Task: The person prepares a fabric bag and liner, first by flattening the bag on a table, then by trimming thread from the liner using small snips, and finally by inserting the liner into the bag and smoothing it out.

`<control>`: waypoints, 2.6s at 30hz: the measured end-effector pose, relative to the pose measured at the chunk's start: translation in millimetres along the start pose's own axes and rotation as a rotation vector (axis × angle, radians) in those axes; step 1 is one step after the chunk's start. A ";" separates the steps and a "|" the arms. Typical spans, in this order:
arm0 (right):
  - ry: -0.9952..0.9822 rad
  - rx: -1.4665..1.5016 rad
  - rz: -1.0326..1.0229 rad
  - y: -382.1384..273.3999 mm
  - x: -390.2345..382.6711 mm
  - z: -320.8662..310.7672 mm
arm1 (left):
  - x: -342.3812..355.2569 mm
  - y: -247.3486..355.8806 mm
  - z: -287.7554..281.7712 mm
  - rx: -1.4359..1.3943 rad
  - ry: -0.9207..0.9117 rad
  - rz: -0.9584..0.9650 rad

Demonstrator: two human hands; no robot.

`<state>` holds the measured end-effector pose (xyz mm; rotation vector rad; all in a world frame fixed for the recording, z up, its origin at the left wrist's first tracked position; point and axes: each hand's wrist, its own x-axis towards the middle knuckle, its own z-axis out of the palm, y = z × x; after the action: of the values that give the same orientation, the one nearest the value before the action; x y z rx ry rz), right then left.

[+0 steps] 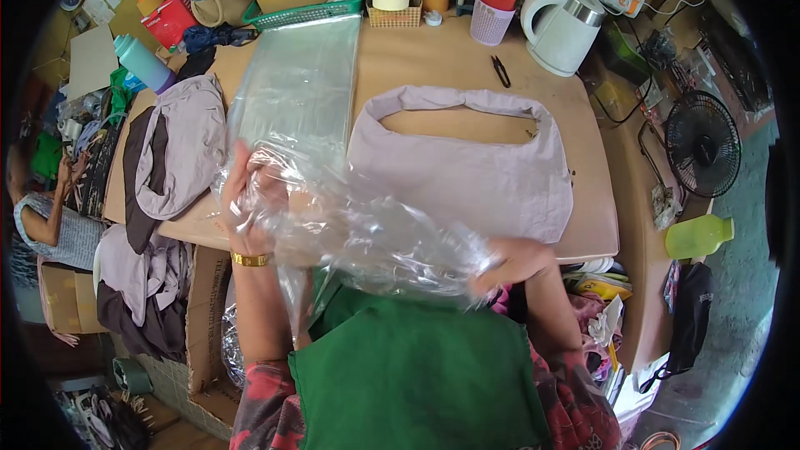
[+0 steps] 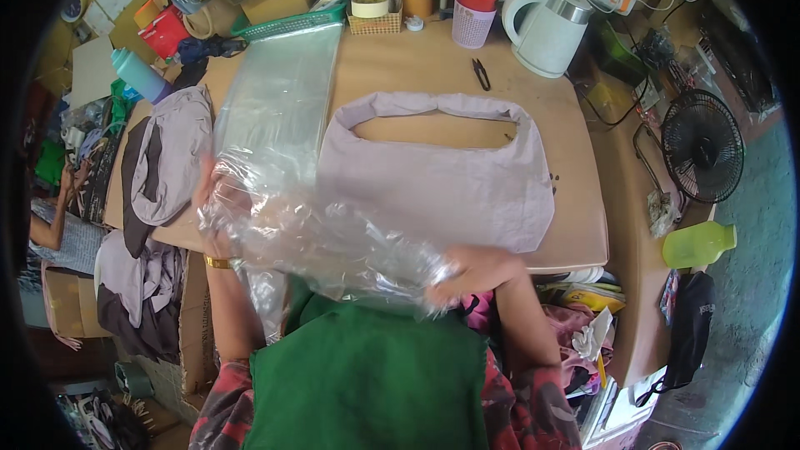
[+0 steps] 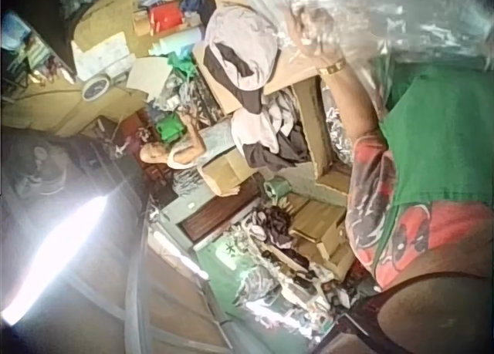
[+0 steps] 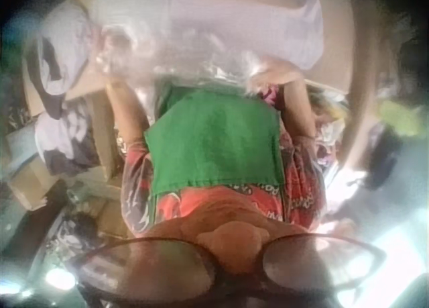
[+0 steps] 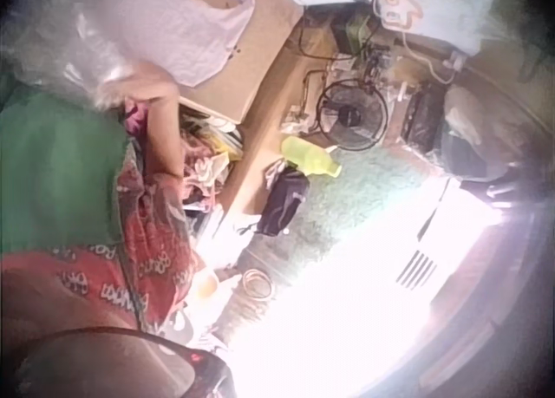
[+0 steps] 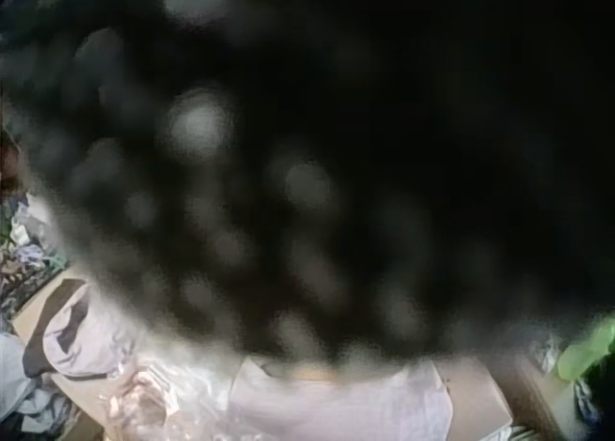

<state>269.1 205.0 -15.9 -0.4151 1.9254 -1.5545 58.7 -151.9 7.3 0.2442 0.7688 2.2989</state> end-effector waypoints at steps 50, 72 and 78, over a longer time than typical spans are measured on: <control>0.723 0.288 -0.809 65.9 -129.5 -84.3 | -17.8 14.0 36.7 1.138 -0.650 -0.122; 1.171 -1.208 0.543 75.7 -49.9 -20.8 | 50.3 -148.8 49.2 2.024 0.021 0.302; 1.228 -0.966 0.282 46.0 -33.6 37.0 | 35.6 -201.6 75.5 1.951 -0.131 0.489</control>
<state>324.4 208.6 -55.1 0.6114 3.4072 -0.5117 172.3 24.7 -52.0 1.4441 2.7560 0.9657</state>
